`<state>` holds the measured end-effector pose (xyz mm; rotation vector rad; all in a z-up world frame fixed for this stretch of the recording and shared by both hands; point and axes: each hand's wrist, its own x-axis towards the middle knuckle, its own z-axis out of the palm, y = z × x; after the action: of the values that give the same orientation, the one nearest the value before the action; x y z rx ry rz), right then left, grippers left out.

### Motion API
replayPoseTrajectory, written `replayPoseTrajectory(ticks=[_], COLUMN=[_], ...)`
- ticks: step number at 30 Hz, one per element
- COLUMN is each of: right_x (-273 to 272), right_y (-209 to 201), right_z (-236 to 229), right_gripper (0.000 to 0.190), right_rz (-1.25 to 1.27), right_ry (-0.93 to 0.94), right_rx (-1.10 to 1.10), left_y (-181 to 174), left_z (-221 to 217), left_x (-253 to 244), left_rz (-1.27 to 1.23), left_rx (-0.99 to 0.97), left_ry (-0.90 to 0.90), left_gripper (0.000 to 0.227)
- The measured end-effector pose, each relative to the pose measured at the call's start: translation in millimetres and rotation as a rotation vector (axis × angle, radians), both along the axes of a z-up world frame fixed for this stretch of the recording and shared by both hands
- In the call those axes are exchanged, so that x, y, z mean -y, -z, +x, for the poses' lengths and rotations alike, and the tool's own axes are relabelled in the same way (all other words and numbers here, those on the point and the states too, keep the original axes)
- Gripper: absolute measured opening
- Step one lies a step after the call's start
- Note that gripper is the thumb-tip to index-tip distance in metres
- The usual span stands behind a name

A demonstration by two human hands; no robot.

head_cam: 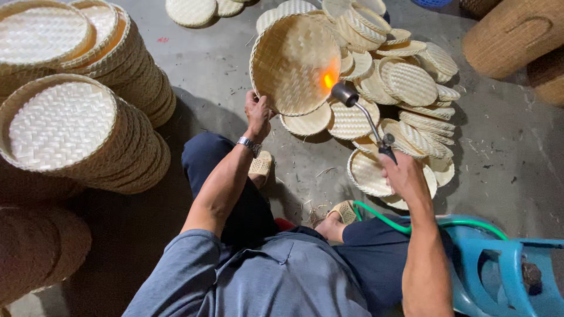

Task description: The person sits on the floor and uses a handheld blowtorch to apply heat to the surface of round woven baskets. They pick up baskets from a pile, rotate them to treat different areas with the flame, and then place them back down. The process is repeated for multiple baskets.

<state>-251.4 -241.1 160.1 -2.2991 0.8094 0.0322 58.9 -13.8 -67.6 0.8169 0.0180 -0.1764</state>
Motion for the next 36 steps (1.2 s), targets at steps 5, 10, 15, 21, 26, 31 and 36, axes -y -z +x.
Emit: replayPoseTrajectory(ticks=[5,10,15,21,26,31,36], right_x=[9,7,9,8,5,-6,-14], right_y=[-11,-20,-26,-27,-27,-17,9], right_z=[6,8,16,18,28,32,13], right_gripper=[0.038,0.036,0.036,0.039,0.039,0.038,0.036], right_rz=[0.097,0.072,0.069,0.134,0.076,0.199,0.176], right_ry=[0.049,0.034,0.055,0.054,0.049,0.038,0.082], right_rx=[0.091,0.095,0.052,0.112,0.081,0.109,0.119], left_y=[19,38,12,9,17,13,-6], left_z=[7,15,3,2,4,-3,-8], left_x=[5,8,5,6,10,10,5], left_rz=[0.028,0.084,0.226,0.342,0.432,0.478,0.346], left_rx=[0.028,0.093,0.059,0.164,0.144,0.173,0.103], left_ry=[0.000,-0.012,-0.018,-0.006,0.068,0.111,0.161], left_gripper=[0.025,0.024,0.020,0.021,0.025,0.025,0.027])
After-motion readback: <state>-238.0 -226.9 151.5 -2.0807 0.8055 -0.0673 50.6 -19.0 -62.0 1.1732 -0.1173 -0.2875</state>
